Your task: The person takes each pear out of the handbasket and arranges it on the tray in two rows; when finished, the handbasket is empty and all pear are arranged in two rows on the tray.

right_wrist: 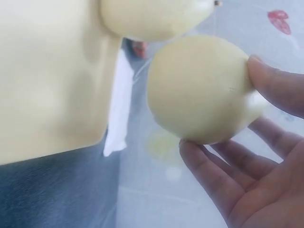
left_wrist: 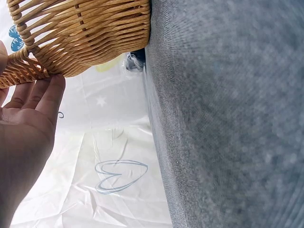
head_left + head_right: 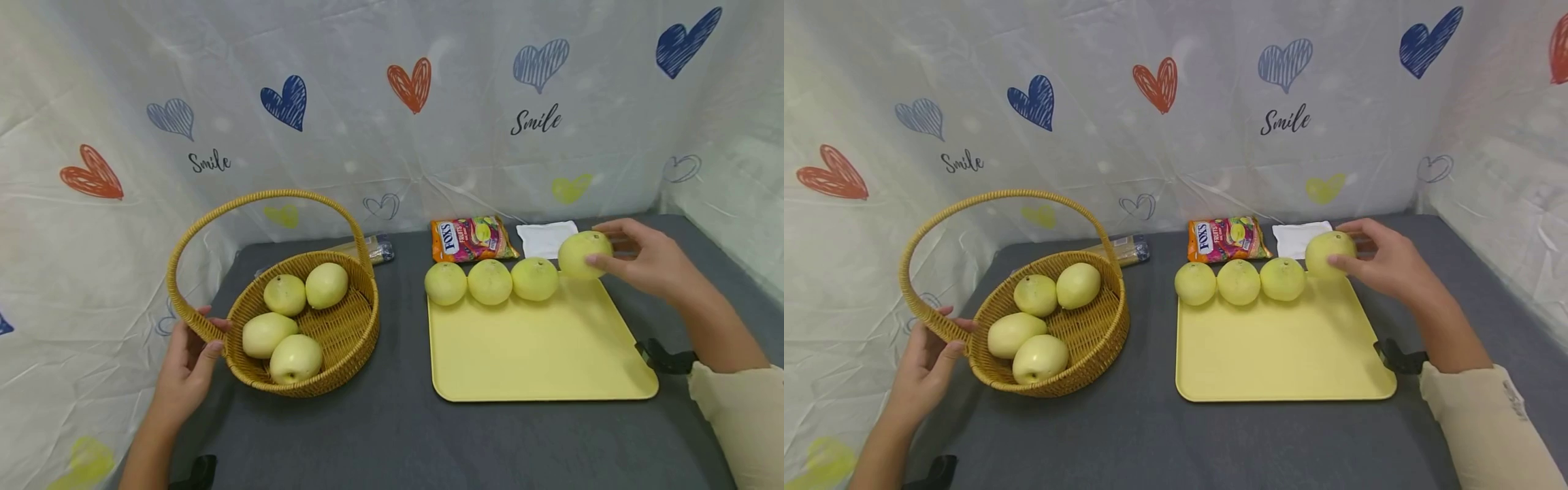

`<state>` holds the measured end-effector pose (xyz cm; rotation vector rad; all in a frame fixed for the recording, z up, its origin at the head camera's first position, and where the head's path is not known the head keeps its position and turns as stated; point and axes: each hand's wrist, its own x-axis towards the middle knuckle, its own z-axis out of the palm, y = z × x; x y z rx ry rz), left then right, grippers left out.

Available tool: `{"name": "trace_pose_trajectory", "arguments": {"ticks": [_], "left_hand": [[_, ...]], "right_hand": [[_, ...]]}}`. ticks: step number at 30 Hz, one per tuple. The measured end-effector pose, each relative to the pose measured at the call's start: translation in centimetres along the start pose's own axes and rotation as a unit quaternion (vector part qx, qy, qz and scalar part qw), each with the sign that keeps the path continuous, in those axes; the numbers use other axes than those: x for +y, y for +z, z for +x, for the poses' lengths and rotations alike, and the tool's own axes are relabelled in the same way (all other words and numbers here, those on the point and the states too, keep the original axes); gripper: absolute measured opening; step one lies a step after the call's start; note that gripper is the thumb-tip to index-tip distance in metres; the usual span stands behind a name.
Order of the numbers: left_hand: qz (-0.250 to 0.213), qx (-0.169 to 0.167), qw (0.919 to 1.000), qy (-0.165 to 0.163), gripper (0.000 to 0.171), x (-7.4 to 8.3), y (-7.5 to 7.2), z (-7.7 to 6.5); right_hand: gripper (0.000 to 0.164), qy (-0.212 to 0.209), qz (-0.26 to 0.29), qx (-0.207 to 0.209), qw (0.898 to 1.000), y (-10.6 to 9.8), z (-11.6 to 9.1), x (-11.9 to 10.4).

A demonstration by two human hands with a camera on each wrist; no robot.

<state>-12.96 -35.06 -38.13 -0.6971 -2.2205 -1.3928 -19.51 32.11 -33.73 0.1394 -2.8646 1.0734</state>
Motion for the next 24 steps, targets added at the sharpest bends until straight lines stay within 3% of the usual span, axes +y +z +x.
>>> {"name": "trace_pose_trajectory", "arguments": {"ticks": [7, 20, 24], "left_hand": [[0.004, 0.0, 0.9999, -0.014, 0.055, -0.1, -0.1, 0.0], [-0.014, 0.004, 0.9994, 0.031, 0.054, 0.1, 0.3, 0.3], [-0.01, 0.007, 0.9997, 0.022, 0.055, 0.1, 0.3, 0.2]], "right_hand": [[0.063, -0.005, -0.016, -0.033, 0.999, 0.6, 0.5, 1.9], [0.058, -0.004, 0.026, -0.078, 0.997, 1.1, 0.8, 3.1], [0.06, 0.0, 0.047, -0.095, 0.994, 1.1, 0.9, 3.5]]}}
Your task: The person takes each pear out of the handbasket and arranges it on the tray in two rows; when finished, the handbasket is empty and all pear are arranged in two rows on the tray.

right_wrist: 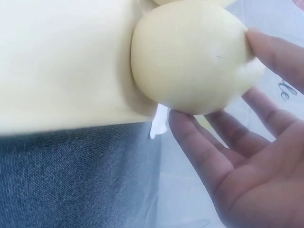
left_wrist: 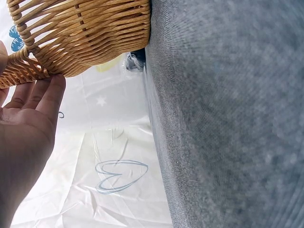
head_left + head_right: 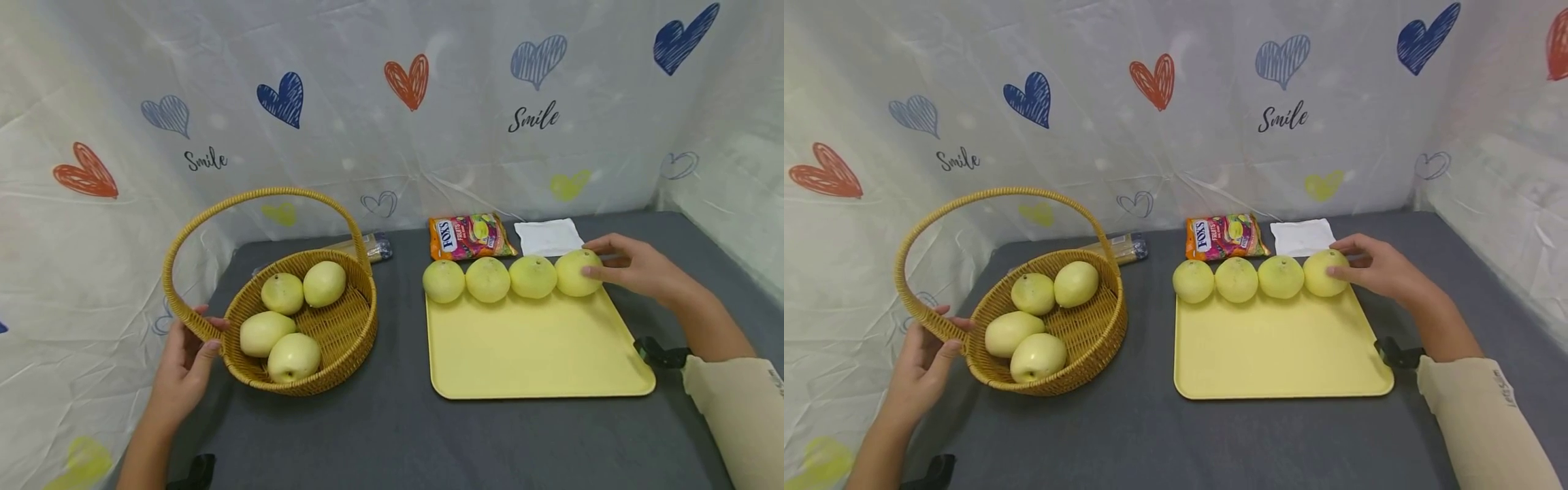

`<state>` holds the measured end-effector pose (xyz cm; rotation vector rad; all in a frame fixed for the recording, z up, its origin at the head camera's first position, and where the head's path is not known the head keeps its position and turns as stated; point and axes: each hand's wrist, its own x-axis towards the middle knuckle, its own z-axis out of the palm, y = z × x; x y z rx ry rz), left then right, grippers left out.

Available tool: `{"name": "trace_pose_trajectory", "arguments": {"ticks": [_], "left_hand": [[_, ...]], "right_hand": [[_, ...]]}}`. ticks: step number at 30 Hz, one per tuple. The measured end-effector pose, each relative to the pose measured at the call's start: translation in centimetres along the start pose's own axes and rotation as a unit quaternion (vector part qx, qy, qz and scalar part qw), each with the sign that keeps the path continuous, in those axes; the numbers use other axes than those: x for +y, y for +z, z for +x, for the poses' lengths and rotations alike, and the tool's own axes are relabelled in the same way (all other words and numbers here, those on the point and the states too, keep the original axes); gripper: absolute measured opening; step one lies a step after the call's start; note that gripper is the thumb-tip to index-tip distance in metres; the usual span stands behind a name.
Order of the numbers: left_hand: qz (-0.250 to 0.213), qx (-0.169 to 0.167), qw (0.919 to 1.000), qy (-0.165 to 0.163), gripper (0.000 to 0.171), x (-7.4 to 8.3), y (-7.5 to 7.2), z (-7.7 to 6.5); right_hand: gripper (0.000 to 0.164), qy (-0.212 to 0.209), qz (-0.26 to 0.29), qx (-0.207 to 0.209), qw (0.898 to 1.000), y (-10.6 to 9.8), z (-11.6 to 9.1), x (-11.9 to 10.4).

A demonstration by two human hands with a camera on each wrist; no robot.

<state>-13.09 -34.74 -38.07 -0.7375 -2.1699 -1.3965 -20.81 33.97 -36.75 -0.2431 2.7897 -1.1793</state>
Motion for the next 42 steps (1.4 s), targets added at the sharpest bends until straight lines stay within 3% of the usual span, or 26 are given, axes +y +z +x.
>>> {"name": "trace_pose_trajectory", "arguments": {"ticks": [11, 24, 28, 34, 42], "left_hand": [[-0.026, 0.001, 0.9995, 0.016, 0.053, -0.2, -0.1, 0.0], [0.006, 0.0, 0.9999, 0.012, 0.054, -0.3, -0.2, -0.1], [-0.017, 0.001, 0.9997, 0.018, 0.054, -0.4, -0.2, -0.2], [-0.013, 0.001, 0.9998, 0.015, 0.054, -0.4, -0.1, -0.2], [-0.023, -0.002, 0.9996, 0.019, 0.054, -0.3, -0.1, 0.2]], "right_hand": [[0.063, -0.004, 0.008, -0.016, 1.0, -0.2, 0.3, 0.3], [0.061, -0.02, -0.002, 0.003, 1.0, -0.7, -0.2, -0.6], [0.059, -0.028, -0.023, 0.025, 0.999, -0.6, -0.4, -2.2], [0.053, -0.054, -0.045, 0.056, 0.996, 0.1, -0.7, -5.4], [0.036, -0.181, -0.053, 0.056, 0.981, 2.9, 0.5, -10.2]]}}
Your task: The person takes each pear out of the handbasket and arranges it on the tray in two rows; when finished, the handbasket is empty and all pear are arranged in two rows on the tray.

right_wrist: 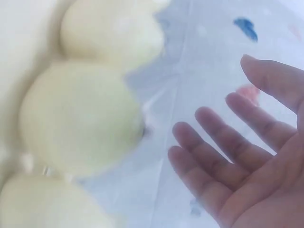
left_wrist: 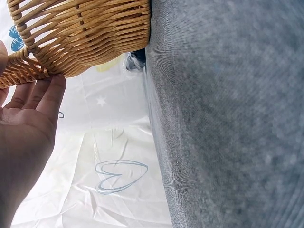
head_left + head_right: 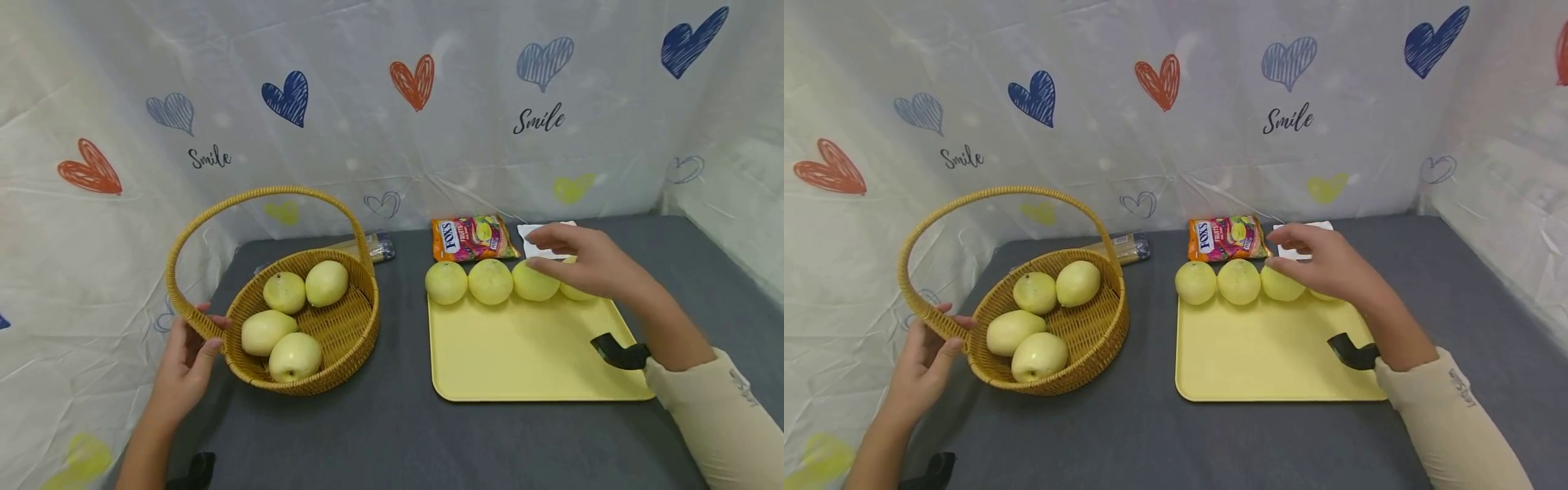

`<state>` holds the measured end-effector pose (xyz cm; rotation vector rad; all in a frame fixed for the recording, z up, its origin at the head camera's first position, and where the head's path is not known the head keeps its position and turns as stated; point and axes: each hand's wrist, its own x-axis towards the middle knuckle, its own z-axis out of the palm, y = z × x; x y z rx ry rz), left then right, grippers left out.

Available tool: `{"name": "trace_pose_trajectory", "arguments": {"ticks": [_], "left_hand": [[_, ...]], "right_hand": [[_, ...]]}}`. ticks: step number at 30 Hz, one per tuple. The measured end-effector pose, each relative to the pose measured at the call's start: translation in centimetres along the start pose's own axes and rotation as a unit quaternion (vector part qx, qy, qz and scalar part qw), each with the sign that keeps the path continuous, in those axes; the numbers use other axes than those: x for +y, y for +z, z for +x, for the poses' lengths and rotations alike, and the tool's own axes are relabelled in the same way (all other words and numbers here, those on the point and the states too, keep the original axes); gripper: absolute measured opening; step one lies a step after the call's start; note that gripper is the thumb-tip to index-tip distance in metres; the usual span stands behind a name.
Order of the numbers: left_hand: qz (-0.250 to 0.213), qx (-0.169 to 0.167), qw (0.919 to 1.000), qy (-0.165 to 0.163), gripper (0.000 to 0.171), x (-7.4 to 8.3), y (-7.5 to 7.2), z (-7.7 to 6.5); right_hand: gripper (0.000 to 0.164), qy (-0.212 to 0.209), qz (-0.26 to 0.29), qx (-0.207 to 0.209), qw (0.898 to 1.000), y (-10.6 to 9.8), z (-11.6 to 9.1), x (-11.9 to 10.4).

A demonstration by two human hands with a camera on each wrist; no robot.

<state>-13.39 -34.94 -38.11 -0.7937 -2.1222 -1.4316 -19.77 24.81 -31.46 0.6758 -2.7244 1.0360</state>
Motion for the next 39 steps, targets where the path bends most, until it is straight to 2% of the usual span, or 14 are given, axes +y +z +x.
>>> {"name": "trace_pose_trajectory", "arguments": {"ticks": [6, 11, 18, 21, 24, 30, 36, 39], "left_hand": [[0.0, -0.001, 1.0, -0.001, 0.054, 0.1, 0.1, -0.1], [-0.001, -0.004, 1.0, 0.0, 0.054, 0.1, 0.1, 0.0], [0.013, -0.008, 0.9999, 0.003, 0.054, -0.2, 0.1, 0.1], [0.02, -0.009, 0.9998, 0.002, 0.054, -0.2, 0.2, 0.1], [0.008, -0.006, 0.9999, -0.004, 0.054, -0.2, 0.2, 0.2], [0.011, 0.005, 0.9991, -0.042, 0.054, 0.3, 0.0, 0.1], [0.01, 0.003, 0.9998, -0.017, 0.054, 0.3, 0.0, 0.0], [0.021, 0.0, 0.9996, -0.021, 0.054, 0.2, 0.1, -0.1]], "right_hand": [[0.034, -0.095, -0.005, -0.031, 0.995, 3.9, 3.2, -3.4], [0.036, -0.158, -0.028, -0.064, 0.985, 7.2, 5.5, -6.8], [0.035, -0.271, -0.081, -0.087, 0.955, 12.2, 8.1, -10.8], [0.035, -0.299, -0.095, -0.095, 0.945, 14.2, 9.1, -12.2], [0.037, -0.298, -0.111, -0.117, 0.941, 16.0, 10.3, -13.7], [0.06, -0.24, -0.167, -0.186, 0.938, 19.2, 12.3, -15.8], [0.072, -0.193, -0.215, -0.206, 0.935, 22.2, 13.6, -16.2], [0.073, -0.172, -0.238, -0.213, 0.932, 23.2, 14.2, -16.2]]}}
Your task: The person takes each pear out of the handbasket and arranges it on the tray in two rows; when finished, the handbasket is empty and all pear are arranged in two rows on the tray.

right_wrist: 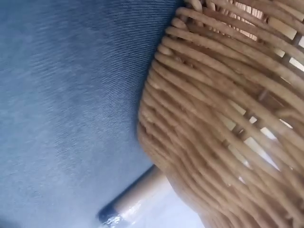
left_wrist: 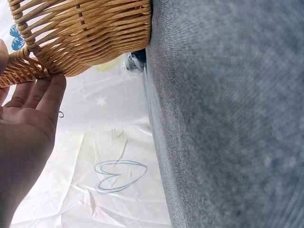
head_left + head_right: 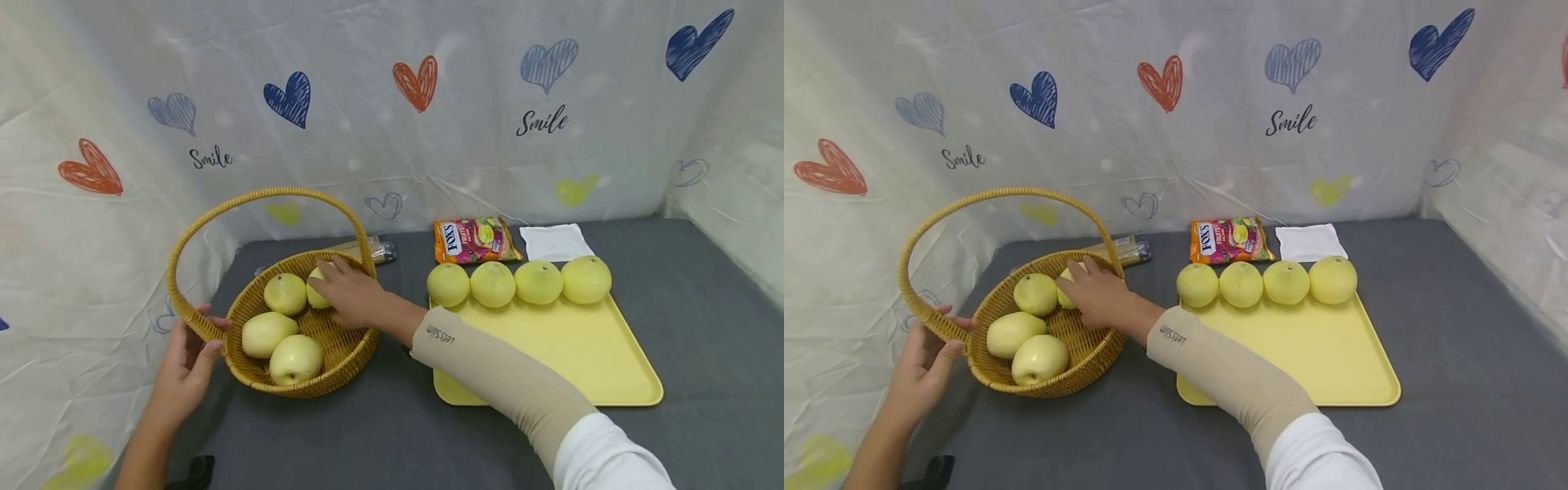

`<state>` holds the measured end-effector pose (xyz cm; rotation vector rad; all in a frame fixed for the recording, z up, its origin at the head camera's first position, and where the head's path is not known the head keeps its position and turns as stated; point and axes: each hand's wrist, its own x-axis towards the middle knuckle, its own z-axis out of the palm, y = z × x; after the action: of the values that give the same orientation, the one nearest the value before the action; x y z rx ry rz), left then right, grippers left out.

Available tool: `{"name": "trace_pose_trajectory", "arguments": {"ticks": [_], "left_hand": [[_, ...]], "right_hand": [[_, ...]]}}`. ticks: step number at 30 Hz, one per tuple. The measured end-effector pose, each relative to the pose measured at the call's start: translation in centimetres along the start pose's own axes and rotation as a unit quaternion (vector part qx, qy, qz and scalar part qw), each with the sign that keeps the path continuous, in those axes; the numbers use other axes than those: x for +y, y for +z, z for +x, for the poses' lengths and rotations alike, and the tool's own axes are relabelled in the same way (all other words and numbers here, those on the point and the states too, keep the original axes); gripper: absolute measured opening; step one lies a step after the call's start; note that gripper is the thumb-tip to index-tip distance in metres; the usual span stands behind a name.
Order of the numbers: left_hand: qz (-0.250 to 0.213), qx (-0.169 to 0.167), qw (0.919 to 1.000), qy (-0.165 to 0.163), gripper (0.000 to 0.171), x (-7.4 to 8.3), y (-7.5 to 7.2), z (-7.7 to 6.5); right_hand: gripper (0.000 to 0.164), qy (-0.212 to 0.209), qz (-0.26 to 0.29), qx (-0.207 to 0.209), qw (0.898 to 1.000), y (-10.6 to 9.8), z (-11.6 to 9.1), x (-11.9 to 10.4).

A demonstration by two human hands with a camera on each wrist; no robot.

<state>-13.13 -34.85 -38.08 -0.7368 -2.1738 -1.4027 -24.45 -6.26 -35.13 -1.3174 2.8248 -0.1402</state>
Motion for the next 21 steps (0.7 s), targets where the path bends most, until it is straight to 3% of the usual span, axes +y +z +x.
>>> {"name": "trace_pose_trajectory", "arguments": {"ticks": [7, 12, 16, 21], "left_hand": [[-0.007, 0.0, 1.0, -0.003, 0.053, -0.02, -0.02, 0.02], [0.008, 0.004, 0.9994, -0.032, 0.053, -0.03, -0.07, -0.11], [0.007, 0.004, 0.9996, -0.026, 0.053, -0.09, -0.08, -0.16], [0.016, 0.003, 0.9993, -0.034, 0.053, -0.03, -0.06, -0.2]], "right_hand": [[0.051, 0.018, -0.086, 0.048, 0.995, 0.52, 1.17, -0.08], [0.039, 0.034, -0.099, 0.077, 0.991, 0.76, 1.18, -0.12], [0.039, 0.023, -0.091, 0.083, 0.992, 0.93, 1.06, -0.12], [0.056, 0.018, -0.08, 0.066, 0.994, 0.88, 0.89, -0.1]]}}
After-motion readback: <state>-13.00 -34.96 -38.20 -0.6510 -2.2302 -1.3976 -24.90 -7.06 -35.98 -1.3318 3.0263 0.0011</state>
